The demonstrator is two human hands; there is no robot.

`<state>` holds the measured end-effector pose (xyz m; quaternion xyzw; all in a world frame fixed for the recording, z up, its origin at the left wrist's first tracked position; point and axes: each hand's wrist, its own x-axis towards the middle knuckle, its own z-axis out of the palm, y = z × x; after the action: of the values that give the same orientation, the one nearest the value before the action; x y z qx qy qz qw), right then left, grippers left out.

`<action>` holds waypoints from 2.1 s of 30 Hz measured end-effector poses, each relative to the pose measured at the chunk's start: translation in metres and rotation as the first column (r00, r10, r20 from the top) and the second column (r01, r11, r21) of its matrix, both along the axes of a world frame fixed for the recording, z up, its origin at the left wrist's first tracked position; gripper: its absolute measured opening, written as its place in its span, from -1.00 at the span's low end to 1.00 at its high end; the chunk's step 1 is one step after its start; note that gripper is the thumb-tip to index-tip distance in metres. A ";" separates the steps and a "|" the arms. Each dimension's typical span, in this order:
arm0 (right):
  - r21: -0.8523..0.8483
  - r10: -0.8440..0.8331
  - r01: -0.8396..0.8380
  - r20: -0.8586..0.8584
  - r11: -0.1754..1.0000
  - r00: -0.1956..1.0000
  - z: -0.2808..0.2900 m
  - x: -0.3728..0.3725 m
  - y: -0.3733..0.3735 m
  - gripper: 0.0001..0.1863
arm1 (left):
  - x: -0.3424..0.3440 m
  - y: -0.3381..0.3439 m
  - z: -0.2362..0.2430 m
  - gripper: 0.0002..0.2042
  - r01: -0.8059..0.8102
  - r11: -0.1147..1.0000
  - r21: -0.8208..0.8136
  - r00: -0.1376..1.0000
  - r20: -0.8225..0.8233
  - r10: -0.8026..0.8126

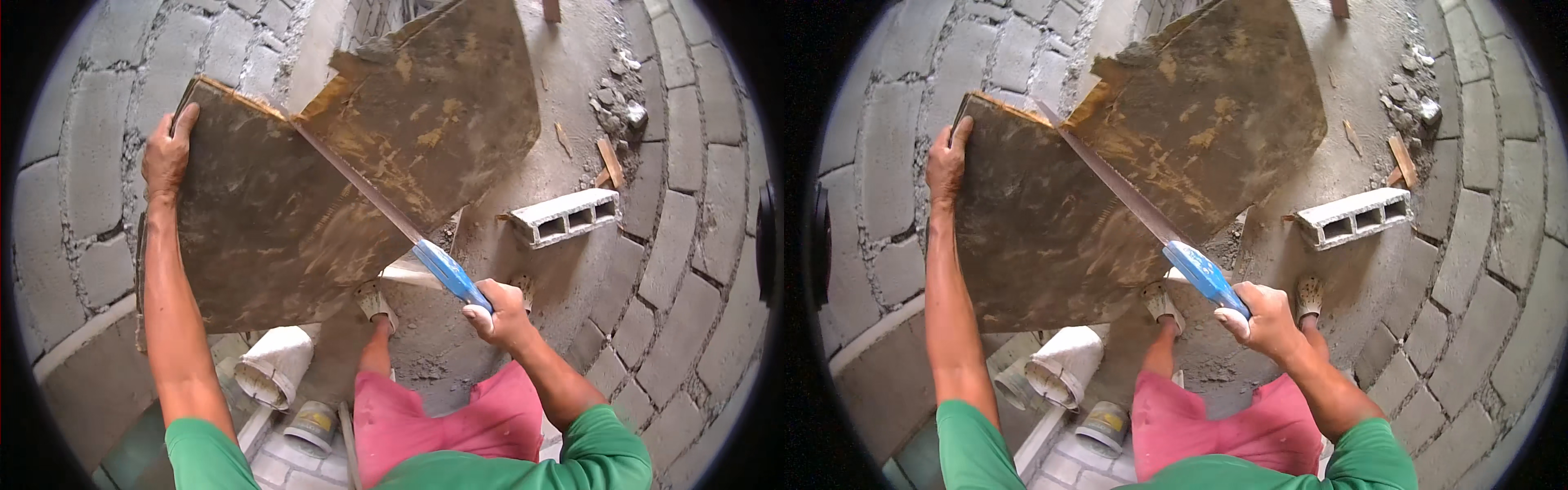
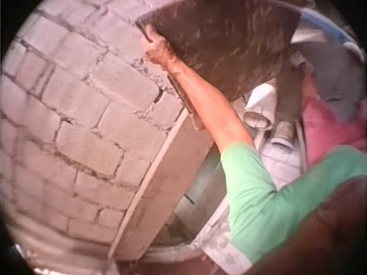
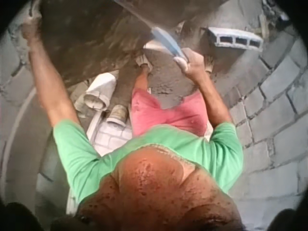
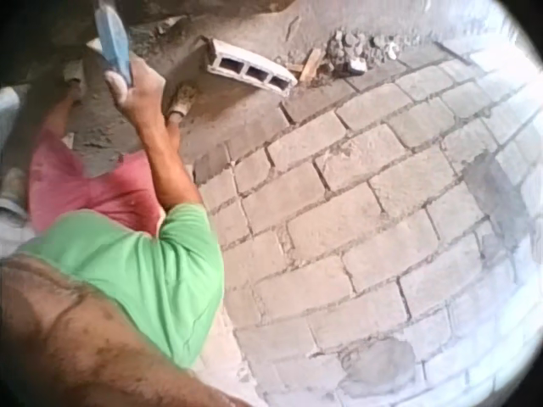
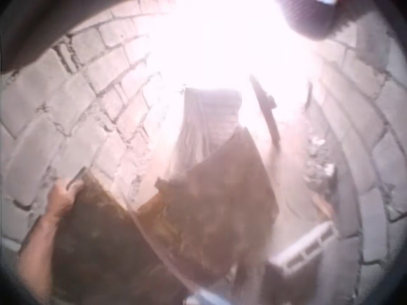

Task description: The person holds a wooden board and cuts it with a hand saw, then aligns a wooden strip onto the board and saws along the line.

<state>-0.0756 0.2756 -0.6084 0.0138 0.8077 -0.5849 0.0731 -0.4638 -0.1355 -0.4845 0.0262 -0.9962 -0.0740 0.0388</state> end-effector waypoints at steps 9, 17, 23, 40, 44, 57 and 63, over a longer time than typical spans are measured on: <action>0.051 -0.114 0.117 -0.046 0.992 0.992 -0.029 -0.222 -0.134 -0.48 | -0.009 0.002 -0.005 -0.29 0.090 0.994 0.067 0.996 0.010 -0.091; 0.171 -0.060 0.039 0.115 0.985 0.992 0.024 -0.009 -0.023 -0.63 | 0.019 0.011 0.012 -0.35 0.018 0.995 0.094 0.997 -0.077 -0.011; 0.018 -0.191 0.214 -0.381 0.977 0.904 -0.105 -0.227 -0.124 -0.56 | 0.005 0.036 -0.022 -0.32 0.035 0.998 0.054 0.986 -0.165 -0.025; 0.031 -0.176 0.190 -0.261 0.981 0.949 -0.082 -0.211 -0.135 -0.55 | -0.019 -0.019 -0.068 -0.26 0.085 0.970 -0.228 0.892 -0.417 -0.176; 0.159 -0.076 0.082 -0.044 0.984 0.996 -0.031 -0.153 -0.097 -0.52 | -0.008 -0.002 -0.040 -0.24 0.104 0.993 -0.050 0.989 -0.100 -0.109; 0.094 -0.187 0.195 -0.084 0.976 0.979 -0.062 -0.205 -0.139 -0.48 | -0.002 0.023 0.002 -0.30 0.001 1.000 -0.012 0.991 0.132 0.001; 0.171 -0.147 0.154 -0.056 0.973 0.988 -0.041 -0.198 -0.129 -0.43 | 0.021 0.178 -0.055 -0.19 0.561 0.826 -0.060 0.756 -0.371 -0.540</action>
<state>-0.2734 0.1466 -0.6498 0.0690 0.8540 -0.5156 0.0098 -0.4430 0.0425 -0.5391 -0.2812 -0.9312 -0.1130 0.2025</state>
